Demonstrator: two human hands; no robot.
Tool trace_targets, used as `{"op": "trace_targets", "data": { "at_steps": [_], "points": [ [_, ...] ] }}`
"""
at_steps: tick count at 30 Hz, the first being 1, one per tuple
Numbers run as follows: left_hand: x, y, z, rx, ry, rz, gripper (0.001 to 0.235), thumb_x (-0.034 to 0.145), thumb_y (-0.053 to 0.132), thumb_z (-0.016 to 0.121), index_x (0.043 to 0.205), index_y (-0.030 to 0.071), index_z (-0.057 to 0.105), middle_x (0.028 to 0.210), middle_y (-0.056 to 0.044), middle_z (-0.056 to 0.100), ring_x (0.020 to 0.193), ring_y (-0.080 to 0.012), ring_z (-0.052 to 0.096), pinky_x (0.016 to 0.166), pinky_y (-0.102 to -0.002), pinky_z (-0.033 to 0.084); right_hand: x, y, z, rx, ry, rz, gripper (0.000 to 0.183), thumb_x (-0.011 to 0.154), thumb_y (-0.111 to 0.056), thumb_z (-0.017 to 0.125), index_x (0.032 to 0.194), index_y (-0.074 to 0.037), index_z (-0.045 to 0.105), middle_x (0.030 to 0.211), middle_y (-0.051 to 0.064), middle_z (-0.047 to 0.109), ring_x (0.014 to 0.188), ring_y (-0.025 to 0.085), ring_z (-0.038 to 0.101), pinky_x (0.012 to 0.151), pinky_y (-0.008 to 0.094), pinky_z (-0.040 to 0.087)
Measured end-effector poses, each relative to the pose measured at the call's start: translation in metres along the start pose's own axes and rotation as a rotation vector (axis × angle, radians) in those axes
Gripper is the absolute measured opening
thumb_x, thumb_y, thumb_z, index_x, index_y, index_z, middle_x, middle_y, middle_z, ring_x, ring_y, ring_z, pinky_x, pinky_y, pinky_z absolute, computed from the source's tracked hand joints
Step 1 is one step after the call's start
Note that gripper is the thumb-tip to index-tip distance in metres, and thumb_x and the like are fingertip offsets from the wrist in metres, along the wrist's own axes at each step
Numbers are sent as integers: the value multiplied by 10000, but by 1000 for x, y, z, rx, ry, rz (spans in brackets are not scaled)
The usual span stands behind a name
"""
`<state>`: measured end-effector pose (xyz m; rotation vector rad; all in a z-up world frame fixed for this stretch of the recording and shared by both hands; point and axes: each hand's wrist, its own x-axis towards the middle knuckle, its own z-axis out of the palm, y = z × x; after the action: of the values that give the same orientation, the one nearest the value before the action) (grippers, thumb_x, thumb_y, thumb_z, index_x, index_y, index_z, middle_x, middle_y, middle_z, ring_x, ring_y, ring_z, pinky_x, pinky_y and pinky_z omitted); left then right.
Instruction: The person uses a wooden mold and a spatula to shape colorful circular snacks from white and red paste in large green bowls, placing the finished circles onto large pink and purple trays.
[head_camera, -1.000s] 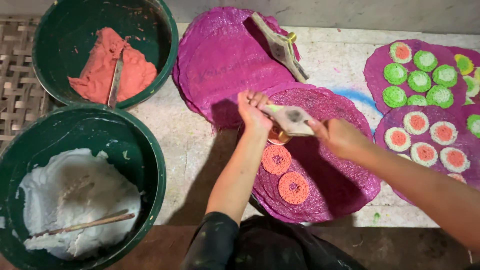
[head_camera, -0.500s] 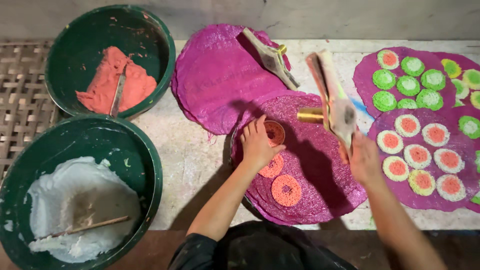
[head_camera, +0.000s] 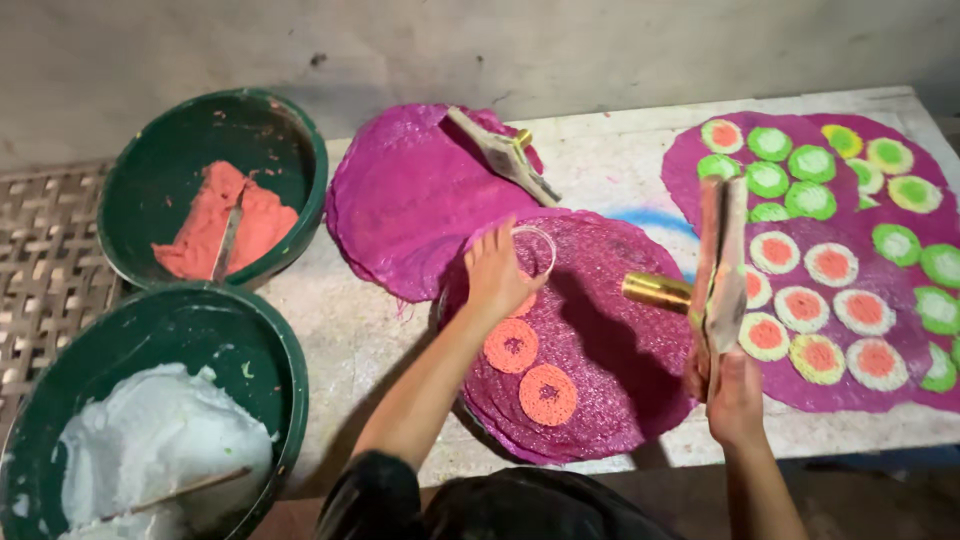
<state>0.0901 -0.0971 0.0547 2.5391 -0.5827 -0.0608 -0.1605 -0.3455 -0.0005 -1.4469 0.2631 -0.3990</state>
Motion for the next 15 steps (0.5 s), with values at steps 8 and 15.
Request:
{"op": "trace_targets", "data": {
  "at_steps": [8, 15],
  "points": [
    [-42, 114, -66, -758, -270, 858, 809, 731, 389, 910, 1423, 121, 589, 1389, -73, 657, 1328, -257, 620, 1185, -420, 448, -24, -24, 17, 1024, -475, 309, 781, 998, -788, 278, 969, -66, 574, 527, -17, 457, 376, 100, 425, 364, 257, 371],
    [-115, 159, -92, -608, -16, 860, 629, 728, 177, 880, 1322, 188, 674, 1327, 17, 729, 1244, -163, 688, 1187, -442, 397, -48, -24, 29, 1225, -779, 467, 881, 946, -880, 229, 896, -82, 600, 487, -38, 432, 322, 71, 404, 313, 229, 358]
  ]
}}
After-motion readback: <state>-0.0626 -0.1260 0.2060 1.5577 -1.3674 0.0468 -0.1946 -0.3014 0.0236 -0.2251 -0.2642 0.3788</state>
